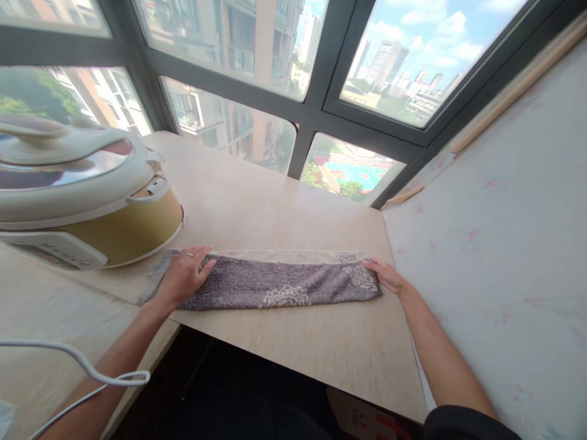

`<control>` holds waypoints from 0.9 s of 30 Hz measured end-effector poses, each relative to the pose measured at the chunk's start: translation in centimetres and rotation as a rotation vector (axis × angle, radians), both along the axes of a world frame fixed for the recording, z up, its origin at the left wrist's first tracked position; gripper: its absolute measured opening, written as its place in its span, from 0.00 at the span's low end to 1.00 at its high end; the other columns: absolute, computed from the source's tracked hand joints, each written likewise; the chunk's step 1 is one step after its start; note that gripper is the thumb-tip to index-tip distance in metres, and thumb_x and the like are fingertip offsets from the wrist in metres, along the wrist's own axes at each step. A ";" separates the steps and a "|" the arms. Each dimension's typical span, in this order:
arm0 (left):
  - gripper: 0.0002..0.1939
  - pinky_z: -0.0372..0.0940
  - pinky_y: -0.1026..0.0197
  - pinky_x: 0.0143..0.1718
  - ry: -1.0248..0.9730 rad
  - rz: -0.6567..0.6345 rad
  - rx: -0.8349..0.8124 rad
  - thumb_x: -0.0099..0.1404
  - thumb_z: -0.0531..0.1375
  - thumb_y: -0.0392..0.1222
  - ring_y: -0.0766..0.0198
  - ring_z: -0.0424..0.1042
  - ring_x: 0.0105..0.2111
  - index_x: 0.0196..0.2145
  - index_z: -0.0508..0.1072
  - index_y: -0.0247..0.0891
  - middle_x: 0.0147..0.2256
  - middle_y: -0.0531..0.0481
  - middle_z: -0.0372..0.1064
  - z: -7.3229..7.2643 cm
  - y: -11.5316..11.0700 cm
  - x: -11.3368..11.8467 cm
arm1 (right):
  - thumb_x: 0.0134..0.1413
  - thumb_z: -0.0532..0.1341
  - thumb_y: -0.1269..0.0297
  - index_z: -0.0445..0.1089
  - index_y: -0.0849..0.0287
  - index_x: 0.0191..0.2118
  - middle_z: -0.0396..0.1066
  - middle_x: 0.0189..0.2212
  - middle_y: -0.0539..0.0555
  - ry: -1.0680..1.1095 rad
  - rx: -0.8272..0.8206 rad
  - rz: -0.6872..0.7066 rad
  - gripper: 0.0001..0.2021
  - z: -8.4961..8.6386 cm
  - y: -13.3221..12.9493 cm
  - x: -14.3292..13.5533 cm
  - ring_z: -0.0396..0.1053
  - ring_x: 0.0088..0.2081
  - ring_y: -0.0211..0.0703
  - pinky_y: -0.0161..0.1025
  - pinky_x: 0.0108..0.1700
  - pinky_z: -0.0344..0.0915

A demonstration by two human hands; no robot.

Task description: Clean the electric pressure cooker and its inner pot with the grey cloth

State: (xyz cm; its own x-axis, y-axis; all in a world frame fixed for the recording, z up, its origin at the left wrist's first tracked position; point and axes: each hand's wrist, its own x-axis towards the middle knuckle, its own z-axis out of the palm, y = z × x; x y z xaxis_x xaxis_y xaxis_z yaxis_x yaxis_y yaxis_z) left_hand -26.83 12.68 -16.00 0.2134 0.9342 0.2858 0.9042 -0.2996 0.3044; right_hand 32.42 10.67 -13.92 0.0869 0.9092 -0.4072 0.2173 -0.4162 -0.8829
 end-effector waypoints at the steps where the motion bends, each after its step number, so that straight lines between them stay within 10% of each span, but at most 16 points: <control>1: 0.25 0.61 0.44 0.59 0.011 -0.051 -0.037 0.69 0.52 0.54 0.43 0.69 0.57 0.54 0.73 0.37 0.53 0.36 0.74 -0.2 0.4 0.4 | 0.44 0.71 0.48 0.75 0.59 0.36 0.80 0.37 0.58 0.001 -0.012 0.015 0.20 0.3 -0.2 0.2 0.77 0.40 0.50 0.43 0.43 0.72; 8: 0.18 0.66 0.47 0.47 0.046 -0.132 -0.152 0.66 0.55 0.53 0.45 0.73 0.43 0.42 0.80 0.44 0.37 0.41 0.76 -0.5 1.9 0.8 | 0.35 0.74 0.47 0.74 0.58 0.33 0.79 0.33 0.56 -0.063 0.054 0.005 0.23 1.6 0.5 1.8 0.75 0.39 0.49 0.44 0.45 0.71; 18: 0.16 0.65 0.48 0.46 0.004 0.000 -0.061 0.65 0.55 0.52 0.45 0.70 0.42 0.39 0.78 0.41 0.35 0.40 0.72 -0.2 0.6 0.4 | 0.51 0.64 0.53 0.72 0.58 0.32 0.78 0.32 0.54 -0.457 0.146 -0.133 0.12 -2.1 5.1 0.9 0.74 0.44 0.52 0.43 0.47 0.67; 27: 0.11 0.65 0.47 0.48 -0.137 0.093 -0.030 0.65 0.52 0.50 0.46 0.73 0.43 0.35 0.68 0.43 0.38 0.41 0.75 0.4 0.7 0.5 | 0.59 0.58 0.57 0.73 0.58 0.31 0.78 0.36 0.59 -0.810 0.099 -0.096 0.12 -2.0 7.2 0.7 0.73 0.45 0.53 0.39 0.46 0.63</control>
State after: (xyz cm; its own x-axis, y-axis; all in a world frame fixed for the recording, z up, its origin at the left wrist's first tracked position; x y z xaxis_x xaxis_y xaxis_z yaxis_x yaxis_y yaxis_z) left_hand -26.36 13.42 -15.64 0.0864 0.9566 0.2782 0.8769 -0.2055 0.4345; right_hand 33.14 17.91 -15.94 0.3991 0.9111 -0.1033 0.7704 -0.3943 -0.5010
